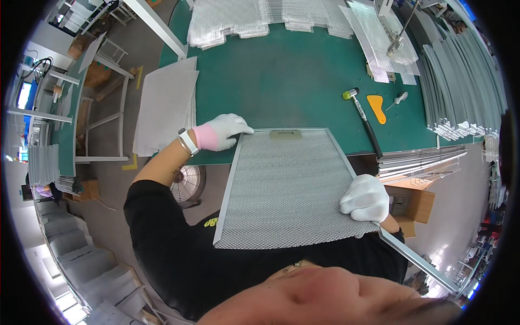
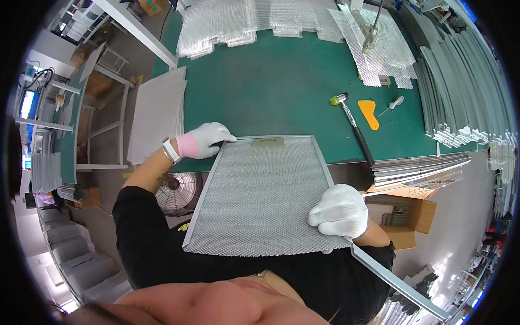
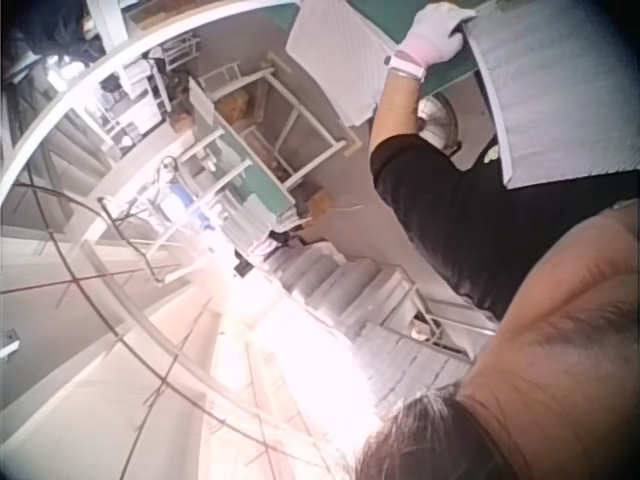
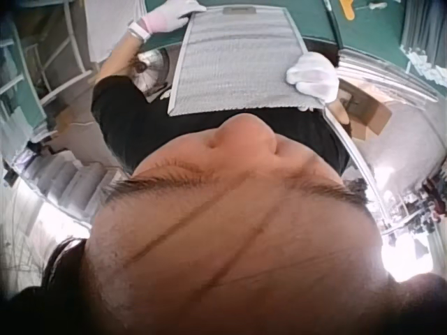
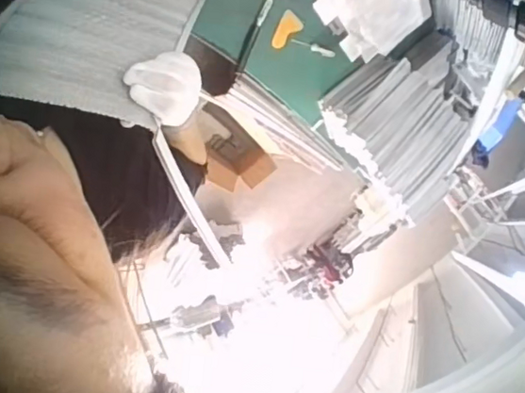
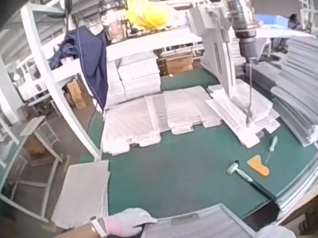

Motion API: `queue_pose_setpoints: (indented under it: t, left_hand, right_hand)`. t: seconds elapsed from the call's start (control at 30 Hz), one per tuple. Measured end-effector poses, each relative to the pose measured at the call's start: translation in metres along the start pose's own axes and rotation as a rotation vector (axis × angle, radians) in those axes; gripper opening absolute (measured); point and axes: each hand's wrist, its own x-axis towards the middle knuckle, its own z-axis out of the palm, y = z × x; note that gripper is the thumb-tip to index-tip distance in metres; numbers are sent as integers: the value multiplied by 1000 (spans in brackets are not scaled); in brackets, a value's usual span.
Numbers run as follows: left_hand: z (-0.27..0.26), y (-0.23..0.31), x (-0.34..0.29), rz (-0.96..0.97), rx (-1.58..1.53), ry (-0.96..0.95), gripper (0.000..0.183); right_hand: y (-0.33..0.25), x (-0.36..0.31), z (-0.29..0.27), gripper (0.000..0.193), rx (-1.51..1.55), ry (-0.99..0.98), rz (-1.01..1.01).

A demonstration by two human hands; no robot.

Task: The person assembles air filters by placing a mesh sheet onto a metal frame, inserting a small plastic component, and securing the assembly with a rubber mallet. The process is repeated for multiple units on a green workbench.

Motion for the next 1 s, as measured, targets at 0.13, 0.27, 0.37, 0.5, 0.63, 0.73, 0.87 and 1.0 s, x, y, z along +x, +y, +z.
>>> queue_pose_setpoints:
  t: [0.13, 0.27, 0.37, 0.5, 0.63, 0.73, 0.87, 1.0]
  left_hand:
    - [1, 11, 35, -56, -211, 38, 38]
    - [37, 44, 123, 177, -386, -123, 56]
    - [41, 36, 167, 165, -450, -211, 56]
    - [17, 42, 150, 9, -473, -189, 48]
    - [-24, 52, 97, -183, -270, -95, 49]
    - [-71, 70, 42, 12, -1084, 91, 61]
    - [-67, 106, 7, 550, -951, 877, 40]
    - [-60, 103, 4, 208, -581, 1374, 18]
  right_hand:
    - [14, -4, 0, 15, 36, -35, -67]
    - [7, -3, 5, 15, -26, 16, -66]
    - [12, -7, 8, 18, -28, 28, -100]
    - [9, -8, 10, 26, -47, 67, -89]
    - [31, 14, -12, 48, 7, 98, -113]
    - [37, 29, -11, 51, -132, 498, 75]
    - [71, 40, -39, 37, -74, 675, 263]
    - [73, 60, -34, 15, -66, 729, 316]
